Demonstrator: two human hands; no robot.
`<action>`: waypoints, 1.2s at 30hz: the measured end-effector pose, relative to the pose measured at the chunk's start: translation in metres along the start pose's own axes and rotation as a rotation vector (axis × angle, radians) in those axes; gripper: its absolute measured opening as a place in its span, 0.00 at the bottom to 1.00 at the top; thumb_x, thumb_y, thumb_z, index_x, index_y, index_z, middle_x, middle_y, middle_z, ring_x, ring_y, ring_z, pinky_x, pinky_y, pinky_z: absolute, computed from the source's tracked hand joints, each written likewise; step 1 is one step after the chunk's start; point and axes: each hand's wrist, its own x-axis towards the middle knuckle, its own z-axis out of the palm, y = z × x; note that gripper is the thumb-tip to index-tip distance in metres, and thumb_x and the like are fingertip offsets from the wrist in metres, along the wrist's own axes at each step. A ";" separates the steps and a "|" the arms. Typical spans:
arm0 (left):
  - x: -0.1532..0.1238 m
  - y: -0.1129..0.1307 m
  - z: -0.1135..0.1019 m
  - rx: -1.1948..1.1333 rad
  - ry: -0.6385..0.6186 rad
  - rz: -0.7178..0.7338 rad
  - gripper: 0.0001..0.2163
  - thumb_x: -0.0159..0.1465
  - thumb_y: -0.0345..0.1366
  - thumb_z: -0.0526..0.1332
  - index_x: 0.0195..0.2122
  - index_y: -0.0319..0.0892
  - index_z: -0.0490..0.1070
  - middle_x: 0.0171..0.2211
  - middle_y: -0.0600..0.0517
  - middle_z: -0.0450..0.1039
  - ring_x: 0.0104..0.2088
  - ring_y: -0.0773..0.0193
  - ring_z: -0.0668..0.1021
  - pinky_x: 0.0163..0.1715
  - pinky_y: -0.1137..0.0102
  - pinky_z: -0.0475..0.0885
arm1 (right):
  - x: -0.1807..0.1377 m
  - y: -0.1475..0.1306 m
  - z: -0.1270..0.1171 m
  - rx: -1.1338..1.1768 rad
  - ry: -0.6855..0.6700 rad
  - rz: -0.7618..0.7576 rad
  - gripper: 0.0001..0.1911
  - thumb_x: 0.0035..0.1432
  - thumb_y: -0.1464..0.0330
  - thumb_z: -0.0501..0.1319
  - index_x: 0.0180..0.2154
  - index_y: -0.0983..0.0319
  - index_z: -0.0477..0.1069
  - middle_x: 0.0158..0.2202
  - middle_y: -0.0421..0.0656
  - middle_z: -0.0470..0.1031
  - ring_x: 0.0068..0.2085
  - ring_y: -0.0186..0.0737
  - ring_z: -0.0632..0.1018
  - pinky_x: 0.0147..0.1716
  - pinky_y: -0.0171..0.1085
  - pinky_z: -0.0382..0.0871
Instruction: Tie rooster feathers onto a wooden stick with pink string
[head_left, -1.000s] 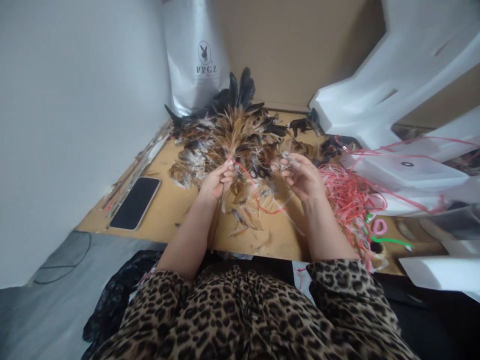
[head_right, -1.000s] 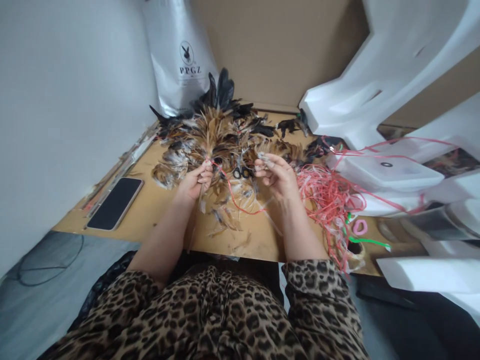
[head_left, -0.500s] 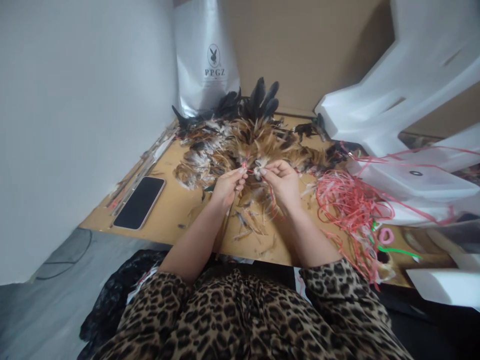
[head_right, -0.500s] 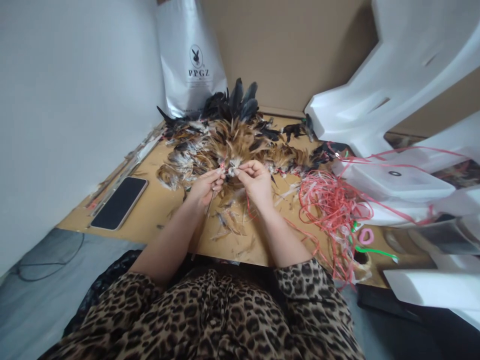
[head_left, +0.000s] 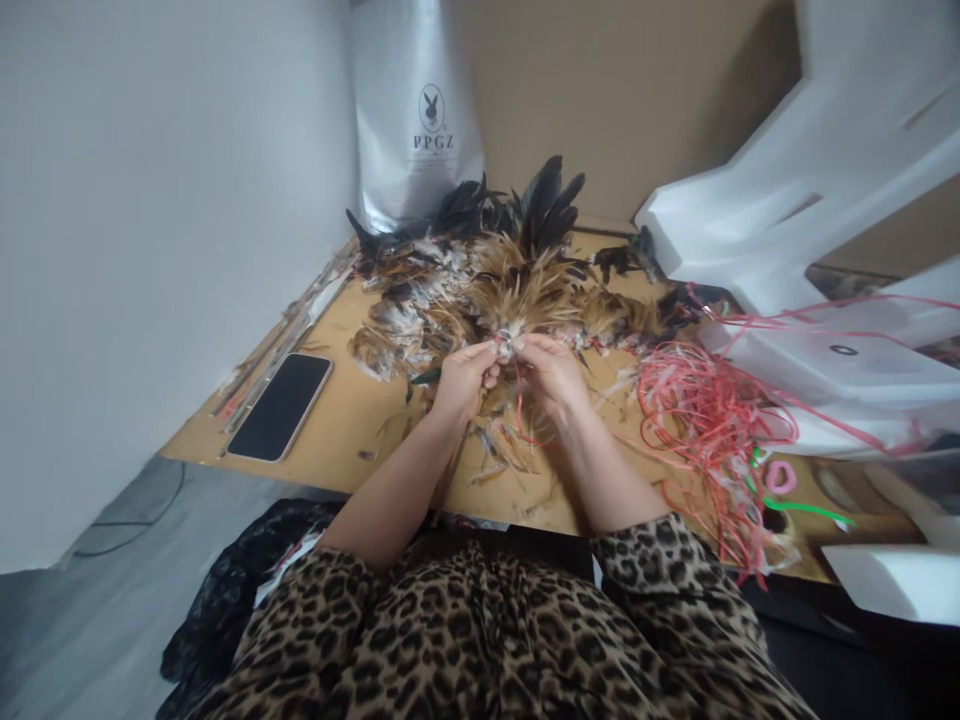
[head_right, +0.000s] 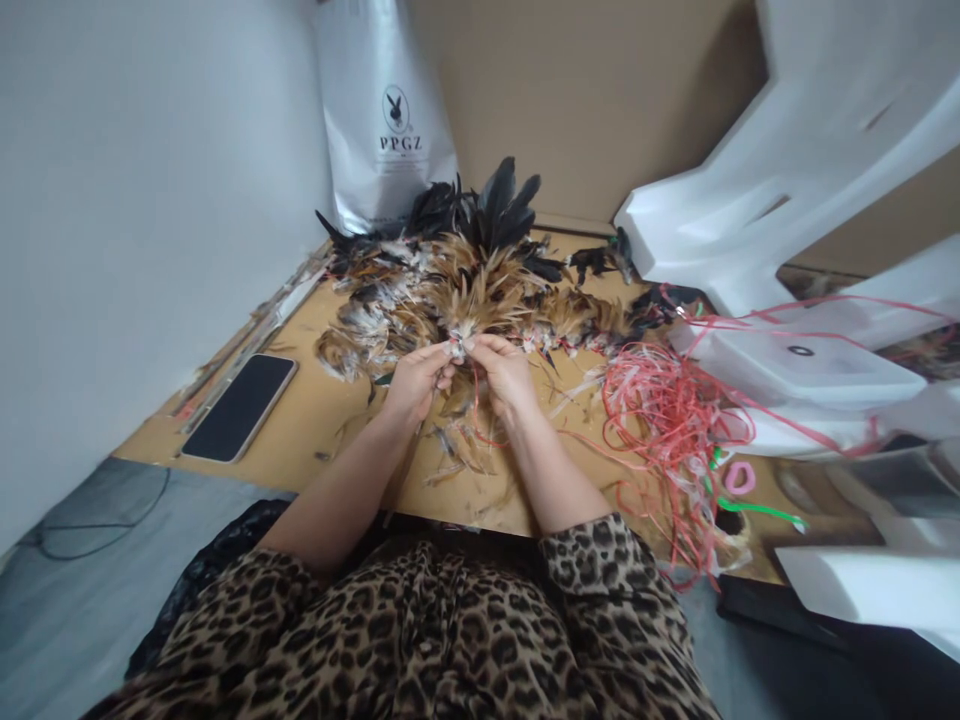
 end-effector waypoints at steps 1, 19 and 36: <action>-0.001 0.000 0.001 0.005 -0.004 0.004 0.10 0.49 0.33 0.67 0.31 0.33 0.75 0.22 0.51 0.70 0.18 0.77 0.65 0.15 0.79 0.53 | 0.000 0.003 0.001 0.016 -0.006 0.023 0.15 0.32 0.65 0.72 0.24 0.62 0.72 0.19 0.36 0.72 0.23 0.29 0.72 0.26 0.31 0.66; -0.001 -0.012 0.002 0.142 0.022 0.147 0.15 0.51 0.45 0.66 0.24 0.34 0.72 0.17 0.55 0.65 0.16 0.76 0.63 0.14 0.78 0.54 | -0.003 0.026 0.013 0.140 0.013 -0.054 0.18 0.40 0.63 0.71 0.26 0.61 0.62 0.17 0.33 0.66 0.20 0.32 0.72 0.18 0.31 0.67; 0.001 0.000 -0.004 0.089 0.060 0.120 0.14 0.50 0.43 0.67 0.25 0.34 0.72 0.19 0.54 0.66 0.16 0.77 0.62 0.13 0.79 0.52 | -0.006 0.023 -0.002 -0.037 -0.118 0.106 0.16 0.42 0.59 0.69 0.27 0.63 0.70 0.18 0.34 0.67 0.15 0.24 0.60 0.15 0.28 0.53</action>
